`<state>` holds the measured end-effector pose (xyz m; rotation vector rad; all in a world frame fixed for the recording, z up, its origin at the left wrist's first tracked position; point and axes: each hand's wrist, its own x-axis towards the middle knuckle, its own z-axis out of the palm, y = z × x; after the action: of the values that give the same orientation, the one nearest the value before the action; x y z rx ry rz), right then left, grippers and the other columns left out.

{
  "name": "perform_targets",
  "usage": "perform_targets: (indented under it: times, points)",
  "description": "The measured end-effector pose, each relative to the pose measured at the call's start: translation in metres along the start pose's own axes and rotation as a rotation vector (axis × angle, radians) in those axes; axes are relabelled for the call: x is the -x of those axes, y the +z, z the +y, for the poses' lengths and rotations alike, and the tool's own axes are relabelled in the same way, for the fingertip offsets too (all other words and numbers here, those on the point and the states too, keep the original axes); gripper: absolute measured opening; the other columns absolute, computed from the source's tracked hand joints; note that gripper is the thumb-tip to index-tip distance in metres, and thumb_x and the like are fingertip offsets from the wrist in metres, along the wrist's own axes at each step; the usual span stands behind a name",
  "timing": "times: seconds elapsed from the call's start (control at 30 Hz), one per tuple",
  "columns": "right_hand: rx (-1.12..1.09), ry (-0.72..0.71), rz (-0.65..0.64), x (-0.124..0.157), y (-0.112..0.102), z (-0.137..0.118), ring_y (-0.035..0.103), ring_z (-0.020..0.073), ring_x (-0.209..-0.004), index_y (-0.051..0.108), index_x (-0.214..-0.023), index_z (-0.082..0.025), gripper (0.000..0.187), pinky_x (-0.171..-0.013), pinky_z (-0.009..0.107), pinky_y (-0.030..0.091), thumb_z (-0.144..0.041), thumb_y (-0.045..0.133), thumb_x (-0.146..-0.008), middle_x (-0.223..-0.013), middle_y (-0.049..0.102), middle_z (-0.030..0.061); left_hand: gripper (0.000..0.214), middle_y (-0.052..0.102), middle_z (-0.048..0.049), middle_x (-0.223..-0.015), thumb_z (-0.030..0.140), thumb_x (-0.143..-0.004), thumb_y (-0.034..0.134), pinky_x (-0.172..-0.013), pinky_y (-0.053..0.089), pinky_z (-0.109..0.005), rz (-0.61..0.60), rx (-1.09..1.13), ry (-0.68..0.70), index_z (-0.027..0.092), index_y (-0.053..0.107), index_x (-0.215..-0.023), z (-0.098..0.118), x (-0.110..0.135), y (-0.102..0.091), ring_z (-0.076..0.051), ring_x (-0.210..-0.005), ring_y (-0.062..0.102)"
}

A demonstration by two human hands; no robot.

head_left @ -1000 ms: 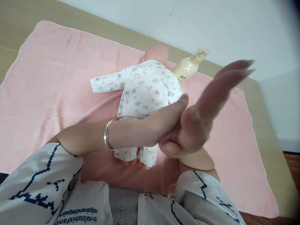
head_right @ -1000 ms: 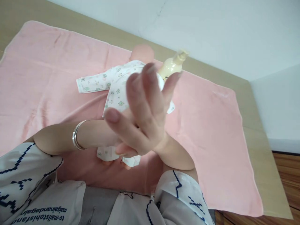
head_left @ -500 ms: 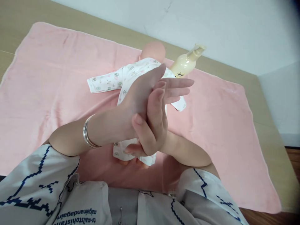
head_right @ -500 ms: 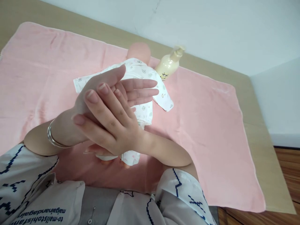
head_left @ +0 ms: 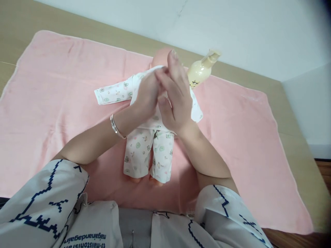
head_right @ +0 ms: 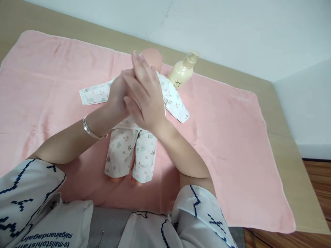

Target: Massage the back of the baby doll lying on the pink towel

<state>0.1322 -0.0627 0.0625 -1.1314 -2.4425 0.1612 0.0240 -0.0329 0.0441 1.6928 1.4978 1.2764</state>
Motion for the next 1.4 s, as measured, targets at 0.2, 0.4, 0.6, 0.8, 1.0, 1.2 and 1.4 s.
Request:
perform_targets:
  times: [0.2,0.4,0.6,0.8,1.0,1.2,1.4]
  points:
    - [-0.003,-0.005,0.086,-0.024,0.036,0.035,0.023,0.0255,-0.148,0.028,-0.150,-0.027,0.050,-0.123,0.058,0.019,-0.039,0.021,-0.101,-0.154,0.036,0.0034,0.029,0.062,-0.0018,-0.127,0.034,-0.103,0.022,-0.113,0.049,-0.034,0.142,0.284,0.046,0.028,0.049,-0.111,0.001,-0.012,-0.005,-0.014,-0.127,0.056]
    - [-0.046,-0.030,0.022,-0.026,0.028,0.071,0.031,0.0238,-0.145,0.043,-0.144,-0.032,0.053,-0.123,0.057,0.020,-0.052,0.015,-0.103,-0.148,0.046,-0.0008,0.033,0.063,-0.0014,-0.124,0.051,-0.101,0.032,-0.118,0.040,-0.042,0.069,0.127,0.089,0.028,0.052,-0.113,-0.035,-0.018,0.014,-0.018,-0.124,0.056]
    - [-0.014,0.180,0.155,-0.024,0.037,0.090,0.038,0.0292,-0.141,0.049,-0.140,-0.020,0.064,-0.118,0.056,0.030,-0.059,0.017,-0.101,-0.147,0.047,0.0100,0.040,0.060,-0.0031,-0.132,0.054,-0.097,0.039,-0.123,0.022,-0.046,0.102,-0.059,0.092,0.023,0.055,-0.116,-0.069,-0.033,0.020,-0.018,-0.132,0.043]
    - [0.033,0.080,0.126,-0.027,0.042,0.073,0.033,0.0272,-0.144,0.052,-0.138,-0.021,0.056,-0.121,0.053,0.027,-0.052,0.025,-0.101,-0.148,0.047,0.0053,0.051,0.065,-0.0050,-0.120,0.062,-0.096,0.027,-0.114,0.035,-0.043,0.135,-0.041,0.169,0.023,0.058,-0.107,-0.081,-0.038,0.024,-0.019,-0.119,0.051]
    - [0.022,0.211,0.198,-0.027,0.034,0.092,0.045,0.0268,-0.136,0.054,-0.135,-0.018,0.057,-0.116,0.050,0.036,-0.053,0.023,-0.102,-0.142,0.052,0.0102,0.047,0.063,-0.0058,-0.125,0.059,-0.097,0.031,-0.118,0.032,-0.043,0.149,-0.021,0.174,0.022,0.059,-0.109,-0.073,-0.031,0.021,-0.021,-0.127,0.049]
    - [0.180,0.317,0.212,-0.018,0.033,0.051,0.049,0.0319,-0.131,0.058,-0.128,-0.012,0.051,-0.111,0.055,0.039,-0.039,0.023,-0.103,-0.136,0.057,0.0148,0.047,0.066,-0.0030,-0.115,0.062,-0.096,0.030,-0.112,0.038,-0.044,0.165,-0.030,0.207,0.026,0.059,-0.102,-0.078,-0.037,0.024,-0.020,-0.118,0.054]
    - [0.079,0.212,0.100,-0.024,0.033,0.061,0.038,0.0251,-0.142,0.057,-0.133,-0.027,0.039,-0.117,0.051,0.036,-0.031,0.037,-0.099,-0.142,0.053,0.0012,0.025,0.066,-0.0019,-0.110,0.033,-0.100,0.035,-0.104,0.045,-0.040,0.200,-0.080,0.250,0.024,0.058,-0.102,-0.078,-0.039,0.027,-0.017,-0.108,0.057]
